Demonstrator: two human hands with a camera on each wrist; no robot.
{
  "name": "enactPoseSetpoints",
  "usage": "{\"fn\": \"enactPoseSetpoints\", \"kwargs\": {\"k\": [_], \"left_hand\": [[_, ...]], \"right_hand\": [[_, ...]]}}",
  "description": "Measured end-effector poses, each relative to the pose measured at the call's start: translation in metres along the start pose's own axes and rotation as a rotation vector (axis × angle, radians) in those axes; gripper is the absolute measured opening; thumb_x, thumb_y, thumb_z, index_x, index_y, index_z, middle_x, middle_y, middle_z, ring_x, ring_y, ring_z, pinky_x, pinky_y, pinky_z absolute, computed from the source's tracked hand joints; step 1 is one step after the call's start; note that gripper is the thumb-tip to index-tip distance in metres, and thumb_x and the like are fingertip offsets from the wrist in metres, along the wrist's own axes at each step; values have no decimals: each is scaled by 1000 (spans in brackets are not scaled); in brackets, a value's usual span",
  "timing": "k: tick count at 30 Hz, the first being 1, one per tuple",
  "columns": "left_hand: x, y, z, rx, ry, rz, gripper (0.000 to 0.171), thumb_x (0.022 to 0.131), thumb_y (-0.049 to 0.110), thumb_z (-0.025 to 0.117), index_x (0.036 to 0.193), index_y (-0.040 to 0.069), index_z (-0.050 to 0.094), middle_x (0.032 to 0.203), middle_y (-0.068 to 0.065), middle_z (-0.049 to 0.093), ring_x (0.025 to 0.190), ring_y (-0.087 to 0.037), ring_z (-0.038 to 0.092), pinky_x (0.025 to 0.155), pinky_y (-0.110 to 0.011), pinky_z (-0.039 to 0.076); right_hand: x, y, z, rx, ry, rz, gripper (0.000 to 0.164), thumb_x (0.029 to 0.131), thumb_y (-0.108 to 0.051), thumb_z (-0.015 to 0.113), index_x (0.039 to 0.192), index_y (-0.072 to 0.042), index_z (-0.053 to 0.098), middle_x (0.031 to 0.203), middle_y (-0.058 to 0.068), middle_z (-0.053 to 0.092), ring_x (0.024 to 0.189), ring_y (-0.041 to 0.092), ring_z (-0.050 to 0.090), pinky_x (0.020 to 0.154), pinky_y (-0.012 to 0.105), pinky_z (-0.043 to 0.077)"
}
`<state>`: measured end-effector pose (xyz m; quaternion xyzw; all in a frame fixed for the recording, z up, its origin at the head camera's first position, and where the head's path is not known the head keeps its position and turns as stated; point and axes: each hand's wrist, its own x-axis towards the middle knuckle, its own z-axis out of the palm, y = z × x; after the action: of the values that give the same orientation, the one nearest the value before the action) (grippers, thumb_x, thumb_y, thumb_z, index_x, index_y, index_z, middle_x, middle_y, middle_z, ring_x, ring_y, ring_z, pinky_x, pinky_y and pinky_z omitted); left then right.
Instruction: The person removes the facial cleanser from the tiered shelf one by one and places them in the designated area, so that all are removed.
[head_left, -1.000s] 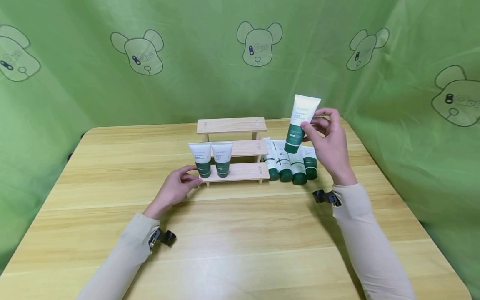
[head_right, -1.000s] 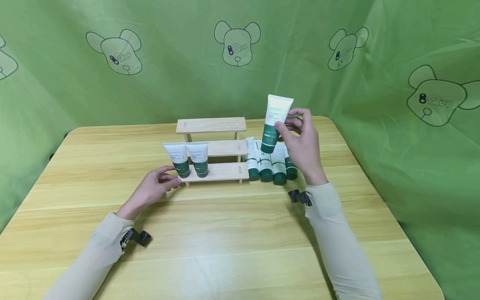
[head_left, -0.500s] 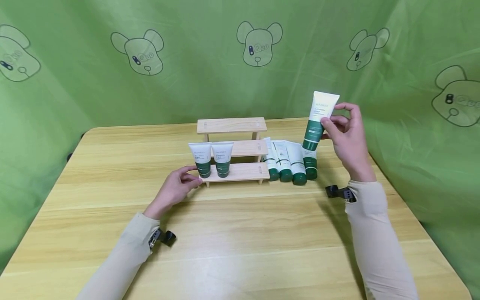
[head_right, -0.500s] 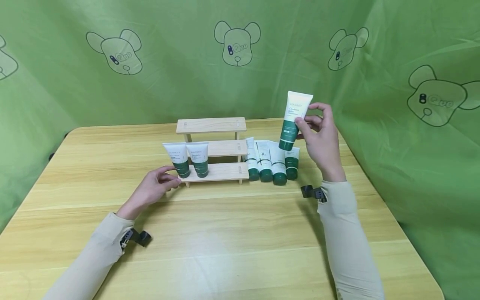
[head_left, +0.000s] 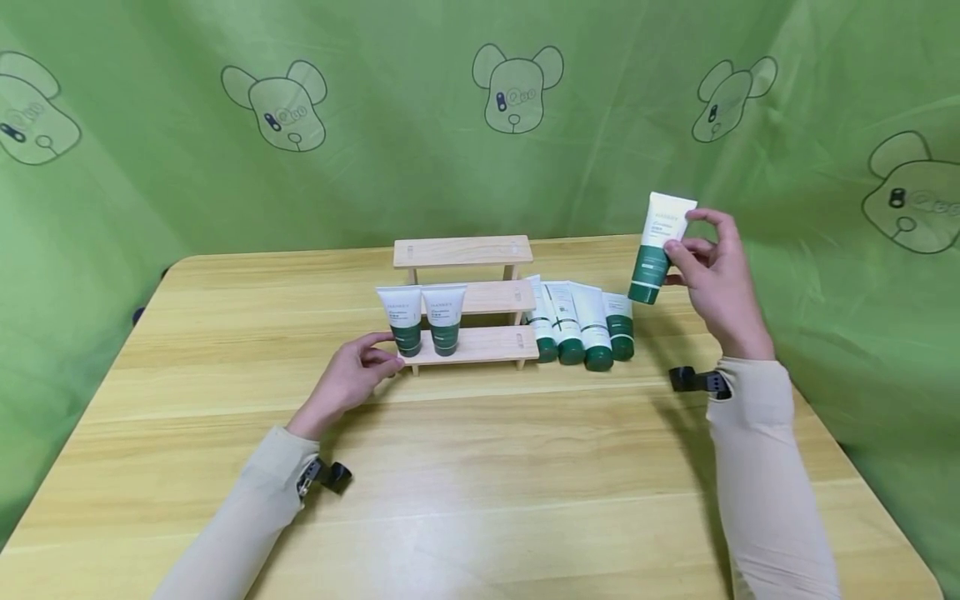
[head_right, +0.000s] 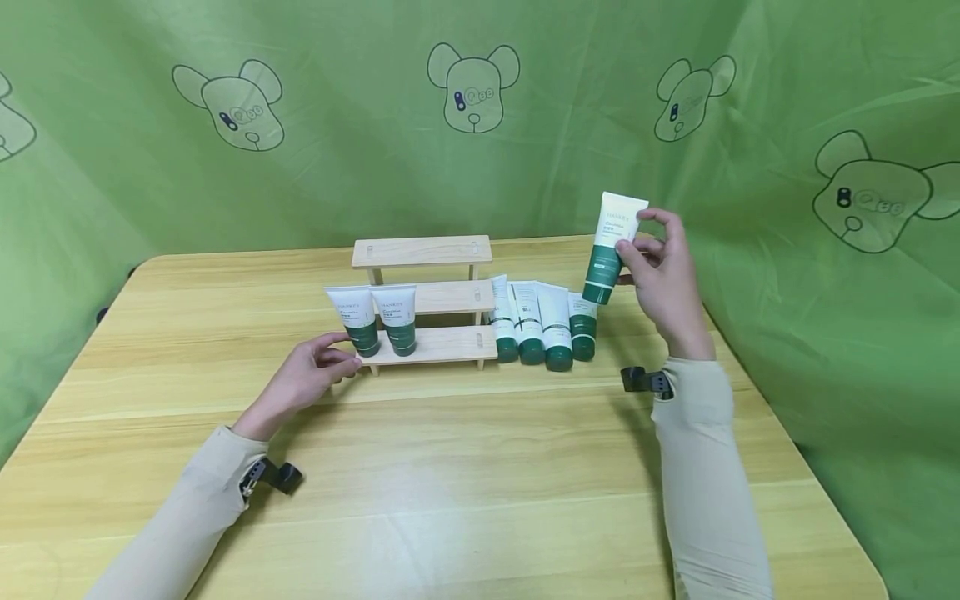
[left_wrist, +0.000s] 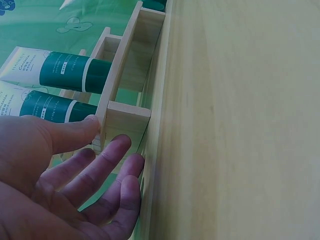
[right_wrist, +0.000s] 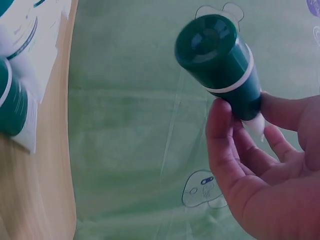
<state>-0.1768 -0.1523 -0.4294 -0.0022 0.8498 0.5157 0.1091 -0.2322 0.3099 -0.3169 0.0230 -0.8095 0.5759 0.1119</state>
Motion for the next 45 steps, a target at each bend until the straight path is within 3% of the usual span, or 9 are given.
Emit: {"fn": "enactPoseSetpoints", "kwargs": {"k": [5,13,21,28,33,45], "left_hand": [[0,0,0,1,-1,0,56,98,19,70,149,9,50,117,-15,73,99,-26,68,74,-30,50],[-1,1,0,2,-3,-1,56,98,20,70,149,9,50,117,-15,73,100,-26,68,75,-30,50],[-1,0,0,-1,-2,0,56,98,20,70,149,9,50,117,-15,73,101,-27,69,76,-30,50],[-1,1,0,8,-1,14,55,98,19,70,148,8,51,115,-14,74,100,-27,69,76,-30,50],[-2,2,0,10,-3,19,55,98,19,70,148,8,51,114,-14,75,101,-27,70,76,-30,49],[-2,2,0,14,-2,12,56,98,19,70,148,8,50,115,-14,74,101,-26,69,77,-30,50]], "right_hand": [[4,8,-5,-130,-31,47,47,106,-23,53,150,-26,35,116,-3,60,100,11,60,74,23,58],[9,23,-15,-154,-62,95,47,107,-24,53,150,-23,34,110,-4,61,95,8,61,76,24,58],[15,47,-21,-282,-145,165,59,107,-31,51,158,-14,26,127,17,56,94,8,61,81,31,60],[19,66,-23,-277,-221,193,56,108,-25,52,155,-10,26,119,21,59,89,7,63,76,32,60],[19,76,-22,-285,-258,234,56,107,-22,53,154,-7,26,114,20,59,87,11,64,80,40,61],[20,91,-23,-328,-353,334,61,109,-27,50,157,-6,20,134,32,50,98,22,64,89,43,58]]}}
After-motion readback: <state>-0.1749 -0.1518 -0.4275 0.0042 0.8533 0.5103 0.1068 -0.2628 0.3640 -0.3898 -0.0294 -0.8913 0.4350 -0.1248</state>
